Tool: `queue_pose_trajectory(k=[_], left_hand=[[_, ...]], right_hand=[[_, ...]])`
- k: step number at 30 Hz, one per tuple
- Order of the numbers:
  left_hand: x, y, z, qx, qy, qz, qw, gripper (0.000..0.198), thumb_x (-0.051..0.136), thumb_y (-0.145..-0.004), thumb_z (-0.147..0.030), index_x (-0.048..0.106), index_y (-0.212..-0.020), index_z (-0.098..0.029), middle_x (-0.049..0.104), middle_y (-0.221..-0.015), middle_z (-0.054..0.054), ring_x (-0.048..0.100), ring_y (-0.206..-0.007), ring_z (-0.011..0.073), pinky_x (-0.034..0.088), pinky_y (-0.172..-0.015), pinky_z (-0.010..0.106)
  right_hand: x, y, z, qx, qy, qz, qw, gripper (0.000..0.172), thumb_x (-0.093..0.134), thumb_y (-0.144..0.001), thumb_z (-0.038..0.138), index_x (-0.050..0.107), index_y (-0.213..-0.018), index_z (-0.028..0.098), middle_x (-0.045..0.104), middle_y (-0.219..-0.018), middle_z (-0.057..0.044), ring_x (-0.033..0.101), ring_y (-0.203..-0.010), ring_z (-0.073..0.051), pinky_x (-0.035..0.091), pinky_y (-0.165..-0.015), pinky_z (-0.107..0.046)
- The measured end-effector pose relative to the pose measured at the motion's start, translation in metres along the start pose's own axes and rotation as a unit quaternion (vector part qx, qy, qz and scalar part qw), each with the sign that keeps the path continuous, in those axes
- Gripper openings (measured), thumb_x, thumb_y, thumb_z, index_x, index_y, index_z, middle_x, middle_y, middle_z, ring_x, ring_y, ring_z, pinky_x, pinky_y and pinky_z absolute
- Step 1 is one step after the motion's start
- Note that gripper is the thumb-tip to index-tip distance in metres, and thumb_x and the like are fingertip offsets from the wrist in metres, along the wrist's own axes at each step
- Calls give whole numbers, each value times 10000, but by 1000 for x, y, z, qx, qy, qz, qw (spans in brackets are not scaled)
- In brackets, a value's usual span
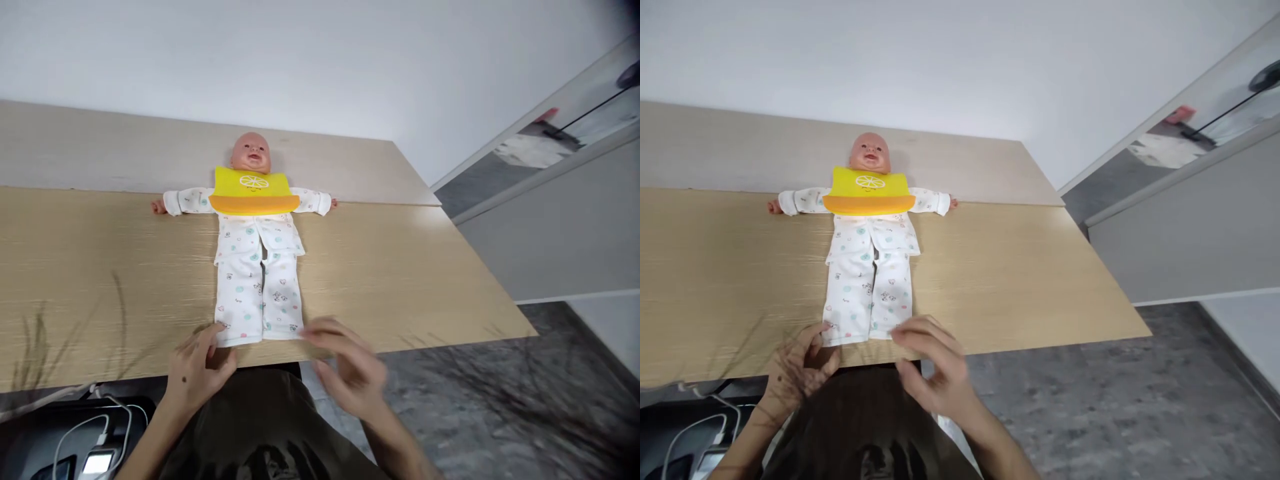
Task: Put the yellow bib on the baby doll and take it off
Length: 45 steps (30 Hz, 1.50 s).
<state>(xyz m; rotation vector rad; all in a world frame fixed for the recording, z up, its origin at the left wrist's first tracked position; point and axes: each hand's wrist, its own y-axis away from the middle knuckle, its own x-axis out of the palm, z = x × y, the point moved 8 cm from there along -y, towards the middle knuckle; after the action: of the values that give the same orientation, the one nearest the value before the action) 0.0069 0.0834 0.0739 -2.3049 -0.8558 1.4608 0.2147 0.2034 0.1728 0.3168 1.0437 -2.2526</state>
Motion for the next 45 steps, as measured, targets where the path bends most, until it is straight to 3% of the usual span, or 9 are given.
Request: queue_pose_trajectory(k=[3, 6, 9, 13, 19, 25, 31, 38, 45], left_hand=[[2, 4, -3, 24, -66, -55, 996, 170, 641, -948, -250, 616, -1102, -182, 549, -610, -57, 583, -498, 134, 498, -542, 251], [6, 5, -4, 32, -126, -78, 989, 138, 624, -966, -233, 636, -1094, -183, 686, -736, 19, 662, -611, 182, 513, -586, 287], [13, -4, -7, 33, -156, -61, 985, 103, 607, -962, -196, 667, -1046, -195, 748, -891, 73, 708, -758, 228, 528, -663, 318], [20, -16, -21, 60, -151, -45, 986, 103, 591, -973, -168, 685, -989, -210, 739, -920, 60, 697, -801, 212, 529, -733, 307], [7, -18, -39, 114, -110, -161, 974, 28, 659, -958, -180, 676, -978, -190, 675, -930, 77, 656, -822, 201, 549, -759, 314], [-1, -16, -46, 141, -73, -188, 969, 48, 684, -935, -152, 653, -951, -186, 655, -906, 59, 645, -800, 192, 521, -736, 332], [4, -9, -44, 136, -72, -177, 972, 77, 655, -936, -133, 671, -949, -207, 687, -949, 77, 645, -810, 203, 507, -757, 346], [24, -14, -40, 138, -167, -114, 969, 322, 555, -877, -20, 721, -1103, -178, 684, -1099, 149, 658, -945, 278, 518, -824, 404], [22, -18, -32, 94, -149, -83, 981, 389, 534, -836, 15, 711, -1110, -198, 690, -1114, 132, 664, -849, 243, 561, -770, 367]], right_hand=[[34, 16, -47, -37, 138, -17, 990, 405, 660, -912, 120, 610, -1307, 191, 654, -1276, -164, 633, -1214, -291, 602, -974, -478], [54, 32, -71, -37, 199, -22, 979, 449, 632, -920, 103, 576, -1360, 174, 597, -1359, -187, 567, -1301, -322, 581, -1028, -525], [58, 35, -74, -33, 214, -39, 975, 393, 616, -934, 87, 609, -1317, 172, 582, -1371, -182, 544, -1307, -321, 572, -1043, -528], [59, 28, -74, -38, 201, -48, 978, 335, 586, -951, 75, 669, -1262, 167, 584, -1372, -174, 541, -1295, -301, 571, -1051, -502], [58, 30, -75, -68, 157, -80, 982, 333, 561, -988, 120, 691, -1282, 206, 624, -1327, -153, 589, -1248, -271, 580, -1024, -480], [57, 32, -74, -87, 150, -102, 980, 299, 584, -1009, 185, 701, -1282, 213, 651, -1294, -153, 618, -1211, -264, 588, -997, -461], [58, 33, -74, -86, 156, -88, 980, 296, 598, -1000, 170, 701, -1276, 197, 651, -1296, -157, 611, -1216, -265, 586, -1010, -461], [60, 31, -71, -70, 183, -81, 977, 335, 564, -986, 127, 688, -1288, 205, 632, -1321, -147, 591, -1234, -266, 593, -1019, -464], [61, 31, -78, -19, 209, -88, 974, 412, 555, -957, 100, 617, -1358, 174, 619, -1334, -173, 592, -1238, -288, 598, -1000, -465]])
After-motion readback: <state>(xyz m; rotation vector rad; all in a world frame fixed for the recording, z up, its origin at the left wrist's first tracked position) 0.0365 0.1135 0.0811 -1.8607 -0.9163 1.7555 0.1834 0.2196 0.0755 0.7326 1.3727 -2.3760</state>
